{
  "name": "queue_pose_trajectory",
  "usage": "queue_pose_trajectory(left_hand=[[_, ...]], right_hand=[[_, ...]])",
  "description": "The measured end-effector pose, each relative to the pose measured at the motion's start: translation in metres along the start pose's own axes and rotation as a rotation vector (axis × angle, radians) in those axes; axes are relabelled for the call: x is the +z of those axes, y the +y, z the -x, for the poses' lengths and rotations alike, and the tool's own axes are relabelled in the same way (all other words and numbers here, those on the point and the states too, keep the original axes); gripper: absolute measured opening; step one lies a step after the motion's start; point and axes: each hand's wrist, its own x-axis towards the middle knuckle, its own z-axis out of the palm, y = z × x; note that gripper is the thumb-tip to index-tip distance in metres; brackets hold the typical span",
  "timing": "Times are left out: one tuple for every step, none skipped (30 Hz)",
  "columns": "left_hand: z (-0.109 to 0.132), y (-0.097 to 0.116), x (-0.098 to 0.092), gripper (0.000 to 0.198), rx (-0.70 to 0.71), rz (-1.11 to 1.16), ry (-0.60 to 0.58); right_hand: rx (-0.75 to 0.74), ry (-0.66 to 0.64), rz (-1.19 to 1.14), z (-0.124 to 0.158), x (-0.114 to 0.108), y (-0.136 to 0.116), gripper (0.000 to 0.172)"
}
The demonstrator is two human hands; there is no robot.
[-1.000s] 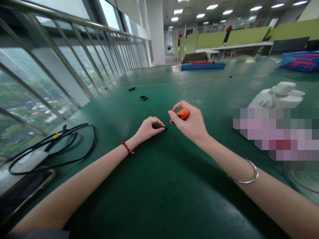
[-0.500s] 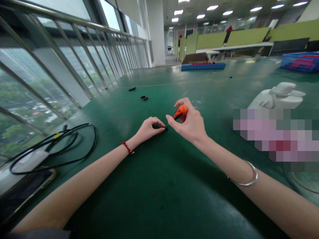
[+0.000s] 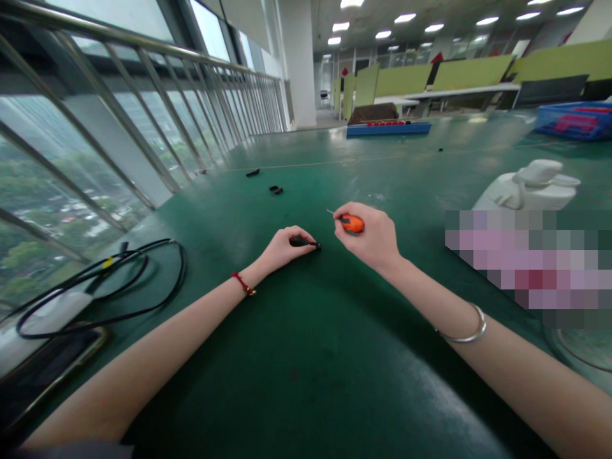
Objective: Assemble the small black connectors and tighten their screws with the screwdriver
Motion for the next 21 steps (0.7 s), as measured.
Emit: queue_pose_trajectory(left_hand=[[0.0, 0.0, 0.0, 0.013, -0.008, 0.012, -0.001], [0.0, 0.001, -0.001, 0.013, -0.014, 0.021, 0.002], [0.0, 0.001, -0.001, 0.013, -0.014, 0.027, 0.011], [0.001, 0.001, -0.001, 0.014, -0.009, 0.031, 0.023], [0.001, 0.002, -0.001, 0.014, -0.002, 0.039, 0.035], [0.001, 0.004, -0.001, 0.014, 0.002, 0.053, 0.043], [0.002, 0.006, -0.001, 0.014, 0.007, 0.066, 0.043], [0.003, 0.01, 0.0, 0.014, 0.007, 0.087, 0.037], [0.006, 0.015, 0.0, 0.012, -0.001, 0.097, 0.025], [0.009, 0.02, 0.0, 0.011, 0.004, 0.082, 0.014], [0.013, 0.025, -0.001, 0.009, 0.016, 0.05, 0.02], [0.017, 0.031, -0.002, 0.007, 0.046, 0.007, 0.031], [0.022, 0.036, -0.003, 0.006, 0.085, -0.04, 0.048], [0.027, 0.04, -0.003, 0.004, 0.117, -0.076, 0.057], [0.032, 0.042, -0.004, 0.005, 0.143, -0.103, 0.064], [0.036, 0.043, -0.004, 0.005, 0.162, -0.12, 0.07], [0.038, 0.043, -0.004, 0.005, 0.166, -0.13, 0.083], [0.04, 0.041, -0.004, 0.005, 0.164, -0.131, 0.096], [0.041, 0.04, -0.003, 0.004, 0.156, -0.126, 0.12], [0.042, 0.037, -0.002, 0.004, 0.144, -0.124, 0.132], [0.042, 0.035, -0.001, 0.005, 0.135, -0.123, 0.126]], right_hand=[[-0.005, -0.083, 0.09, 0.003, 0.005, 0.007, 0.014], [-0.005, -0.181, 0.191, 0.006, 0.01, 0.014, 0.017], [-0.005, -0.271, 0.266, 0.009, 0.014, 0.021, 0.022], [-0.007, -0.339, 0.316, 0.013, 0.019, 0.026, 0.025], [-0.037, -0.4, 0.352, 0.016, 0.022, 0.029, 0.027], [-0.068, -0.436, 0.376, 0.019, 0.024, 0.031, 0.027], [-0.088, -0.447, 0.389, 0.021, 0.026, 0.031, 0.027], [-0.109, -0.436, 0.403, 0.023, 0.026, 0.03, 0.027], [-0.129, -0.408, 0.409, 0.025, 0.025, 0.028, 0.027], [-0.146, -0.371, 0.407, 0.026, 0.023, 0.025, 0.027], [-0.164, -0.334, 0.393, 0.027, 0.022, 0.021, 0.027], [-0.176, -0.303, 0.36, 0.028, 0.02, 0.018, 0.025], [-0.178, -0.278, 0.311, 0.029, 0.019, 0.015, 0.023], [-0.17, -0.262, 0.255, 0.03, 0.019, 0.013, 0.02], [-0.156, -0.253, 0.199, 0.031, 0.019, 0.011, 0.018], [-0.141, -0.252, 0.151, 0.032, 0.019, 0.009, 0.016], [-0.128, -0.258, 0.115, 0.033, 0.021, 0.008, 0.014], [-0.118, -0.268, 0.089, 0.034, 0.022, 0.008, 0.013], [-0.109, -0.28, 0.071, 0.035, 0.024, 0.007, 0.012], [-0.1, -0.29, 0.058, 0.035, 0.025, 0.007, 0.012], [-0.089, -0.298, 0.046, 0.035, 0.027, 0.006, 0.011]])
